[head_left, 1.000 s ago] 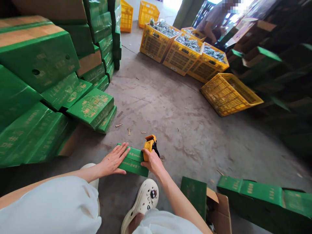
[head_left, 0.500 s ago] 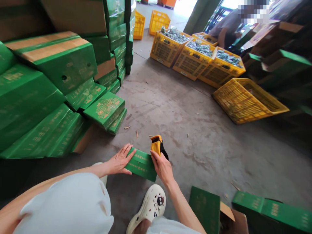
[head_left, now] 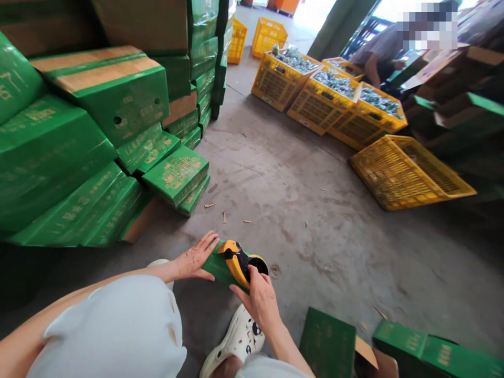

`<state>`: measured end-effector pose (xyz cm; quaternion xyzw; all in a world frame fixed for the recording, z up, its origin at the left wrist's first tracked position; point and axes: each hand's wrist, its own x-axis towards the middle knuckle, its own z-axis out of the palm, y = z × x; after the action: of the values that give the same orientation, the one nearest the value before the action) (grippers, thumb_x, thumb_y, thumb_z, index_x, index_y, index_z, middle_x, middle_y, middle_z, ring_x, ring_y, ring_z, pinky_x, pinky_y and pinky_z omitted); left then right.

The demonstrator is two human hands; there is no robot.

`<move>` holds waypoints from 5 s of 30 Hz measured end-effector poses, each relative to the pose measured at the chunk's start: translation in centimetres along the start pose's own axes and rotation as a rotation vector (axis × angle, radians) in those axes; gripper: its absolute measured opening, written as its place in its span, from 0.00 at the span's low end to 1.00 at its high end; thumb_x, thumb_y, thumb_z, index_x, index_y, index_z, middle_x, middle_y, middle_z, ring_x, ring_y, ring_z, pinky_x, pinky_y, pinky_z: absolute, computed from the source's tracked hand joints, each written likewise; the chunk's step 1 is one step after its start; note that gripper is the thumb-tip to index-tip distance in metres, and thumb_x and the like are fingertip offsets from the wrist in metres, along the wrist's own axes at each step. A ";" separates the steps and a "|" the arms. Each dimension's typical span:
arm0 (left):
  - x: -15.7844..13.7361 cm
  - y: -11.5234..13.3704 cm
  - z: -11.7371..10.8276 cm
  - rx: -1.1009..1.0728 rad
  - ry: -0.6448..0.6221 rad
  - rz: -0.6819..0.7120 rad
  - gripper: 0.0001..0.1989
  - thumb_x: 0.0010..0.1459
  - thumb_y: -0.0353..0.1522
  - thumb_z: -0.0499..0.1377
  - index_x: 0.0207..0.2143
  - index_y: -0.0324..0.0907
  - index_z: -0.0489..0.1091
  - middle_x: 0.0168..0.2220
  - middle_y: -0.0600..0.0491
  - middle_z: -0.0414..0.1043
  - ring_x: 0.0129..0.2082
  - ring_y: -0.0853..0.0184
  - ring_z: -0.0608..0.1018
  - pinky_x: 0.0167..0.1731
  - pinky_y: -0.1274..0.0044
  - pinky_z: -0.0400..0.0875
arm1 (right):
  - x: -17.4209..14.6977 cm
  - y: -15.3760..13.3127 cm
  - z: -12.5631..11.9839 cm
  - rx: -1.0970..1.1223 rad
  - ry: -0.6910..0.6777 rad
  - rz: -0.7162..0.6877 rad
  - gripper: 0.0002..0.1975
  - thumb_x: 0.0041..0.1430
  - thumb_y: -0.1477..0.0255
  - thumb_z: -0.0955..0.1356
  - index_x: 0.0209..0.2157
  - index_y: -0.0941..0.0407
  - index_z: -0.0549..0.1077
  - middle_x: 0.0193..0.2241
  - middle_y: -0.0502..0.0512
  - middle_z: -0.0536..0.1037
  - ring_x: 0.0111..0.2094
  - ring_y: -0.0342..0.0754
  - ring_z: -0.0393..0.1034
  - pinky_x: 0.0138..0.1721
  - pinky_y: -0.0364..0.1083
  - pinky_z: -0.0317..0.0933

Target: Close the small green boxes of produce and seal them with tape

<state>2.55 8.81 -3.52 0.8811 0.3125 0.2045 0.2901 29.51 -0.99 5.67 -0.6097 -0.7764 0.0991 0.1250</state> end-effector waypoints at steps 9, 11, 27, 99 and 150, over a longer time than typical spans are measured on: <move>-0.1 -0.1 0.0 -0.021 -0.013 -0.003 0.68 0.51 0.51 0.72 0.76 0.42 0.28 0.75 0.29 0.41 0.75 0.40 0.44 0.69 0.48 0.53 | 3.7 -1.3 -3.7 0.137 -0.195 0.167 0.18 0.73 0.58 0.57 0.35 0.54 0.67 0.24 0.55 0.75 0.28 0.51 0.69 0.35 0.47 0.58; -0.1 -0.1 0.0 -0.032 -0.014 -0.014 0.66 0.52 0.49 0.72 0.76 0.43 0.32 0.75 0.30 0.41 0.75 0.40 0.44 0.69 0.48 0.54 | 5.2 -1.4 -5.2 0.306 -0.242 0.244 0.22 0.70 0.52 0.59 0.30 0.53 0.66 0.22 0.51 0.70 0.25 0.47 0.63 0.29 0.45 0.53; 0.5 -1.1 -1.5 -0.262 0.139 -0.099 0.30 0.68 0.30 0.53 0.71 0.43 0.55 0.69 0.42 0.62 0.73 0.57 0.58 0.70 0.57 0.59 | 9.2 -0.5 -3.2 0.559 -0.527 0.276 0.30 0.58 0.43 0.64 0.21 0.56 0.63 0.20 0.46 0.59 0.23 0.40 0.53 0.23 0.40 0.43; -0.8 -2.4 4.4 -0.570 0.361 -1.009 0.37 0.53 0.27 0.58 0.67 0.38 0.61 0.61 0.36 0.67 0.62 0.50 0.73 0.63 0.54 0.63 | 11.3 -2.5 -4.7 0.294 -0.688 0.278 0.33 0.58 0.38 0.61 0.22 0.55 0.59 0.20 0.46 0.56 0.24 0.41 0.54 0.24 0.42 0.43; 4.1 3.8 -0.3 0.139 -0.263 -0.006 0.59 0.44 0.40 0.68 0.74 0.32 0.45 0.72 0.32 0.52 0.73 0.39 0.53 0.72 0.53 0.38 | 8.2 0.9 -9.2 0.253 -0.828 0.511 0.30 0.53 0.41 0.70 0.27 0.57 0.75 0.23 0.52 0.75 0.24 0.44 0.67 0.23 0.41 0.50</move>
<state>6.93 9.27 -0.12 0.9173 0.2877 0.0645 0.2675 31.44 7.18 14.69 -0.6699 -0.5689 0.4533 -0.1488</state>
